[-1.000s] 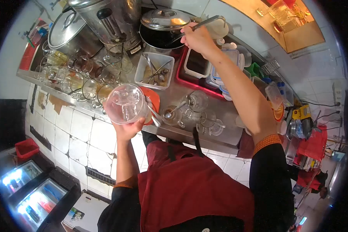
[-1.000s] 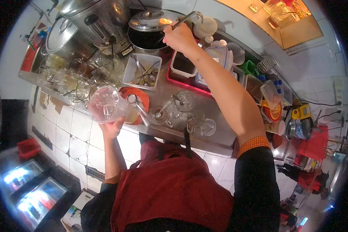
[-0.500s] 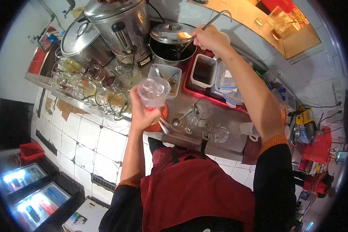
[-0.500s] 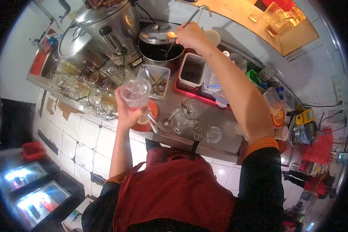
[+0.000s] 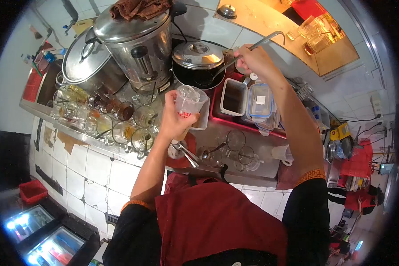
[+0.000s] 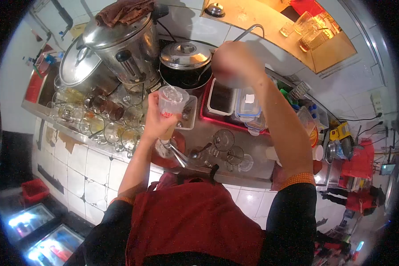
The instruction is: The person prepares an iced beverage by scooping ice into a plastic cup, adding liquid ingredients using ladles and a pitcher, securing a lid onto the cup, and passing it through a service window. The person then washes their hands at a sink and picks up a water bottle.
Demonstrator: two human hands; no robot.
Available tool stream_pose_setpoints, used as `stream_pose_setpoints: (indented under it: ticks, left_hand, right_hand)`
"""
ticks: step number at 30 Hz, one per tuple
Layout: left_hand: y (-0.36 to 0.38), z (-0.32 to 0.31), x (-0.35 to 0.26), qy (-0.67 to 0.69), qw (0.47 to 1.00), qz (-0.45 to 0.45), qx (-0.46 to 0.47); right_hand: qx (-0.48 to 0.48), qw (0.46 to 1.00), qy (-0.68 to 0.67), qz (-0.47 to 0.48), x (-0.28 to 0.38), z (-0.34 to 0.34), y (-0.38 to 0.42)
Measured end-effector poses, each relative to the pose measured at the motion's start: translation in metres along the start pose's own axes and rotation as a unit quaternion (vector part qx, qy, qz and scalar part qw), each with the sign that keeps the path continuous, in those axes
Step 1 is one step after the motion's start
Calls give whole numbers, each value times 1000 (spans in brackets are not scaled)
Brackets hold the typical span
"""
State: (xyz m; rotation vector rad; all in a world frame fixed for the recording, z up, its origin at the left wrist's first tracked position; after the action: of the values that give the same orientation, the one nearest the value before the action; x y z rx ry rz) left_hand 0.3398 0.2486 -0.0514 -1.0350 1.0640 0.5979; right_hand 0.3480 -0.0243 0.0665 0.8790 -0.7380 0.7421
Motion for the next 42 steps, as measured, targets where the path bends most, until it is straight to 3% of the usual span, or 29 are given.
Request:
stream_pose_setpoints:
  ticks: [10, 15, 20, 42]
  left_hand:
    - [-16, -9, 7, -23, 997, 40, 58]
    - [-20, -14, 12, -29, 996, 26, 83]
    - [-21, -19, 7, -46, 992, 68, 95]
    - [-51, -37, -51, 47, 997, -60, 30]
  right_hand:
    - [21, 999, -48, -12, 6, 14, 16]
    - [0, 999, -45, -20, 11, 25, 28]
    - [-17, 998, -54, -22, 21, 33, 51]
    - [-139, 975, 48, 164, 107, 48, 189]
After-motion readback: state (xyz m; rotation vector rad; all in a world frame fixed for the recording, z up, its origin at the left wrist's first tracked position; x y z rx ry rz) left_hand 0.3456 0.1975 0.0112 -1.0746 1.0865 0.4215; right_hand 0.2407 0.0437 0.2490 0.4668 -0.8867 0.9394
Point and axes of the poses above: each hand's wrist, its own y-axis away from the middle knuckle, its own z-axis out of the back of the hand, x = y × z, the point moved 7 cm from there along -y, towards the middle knuckle, and after that the axes turned 10 degrees about -z, right-handed, at the moved point
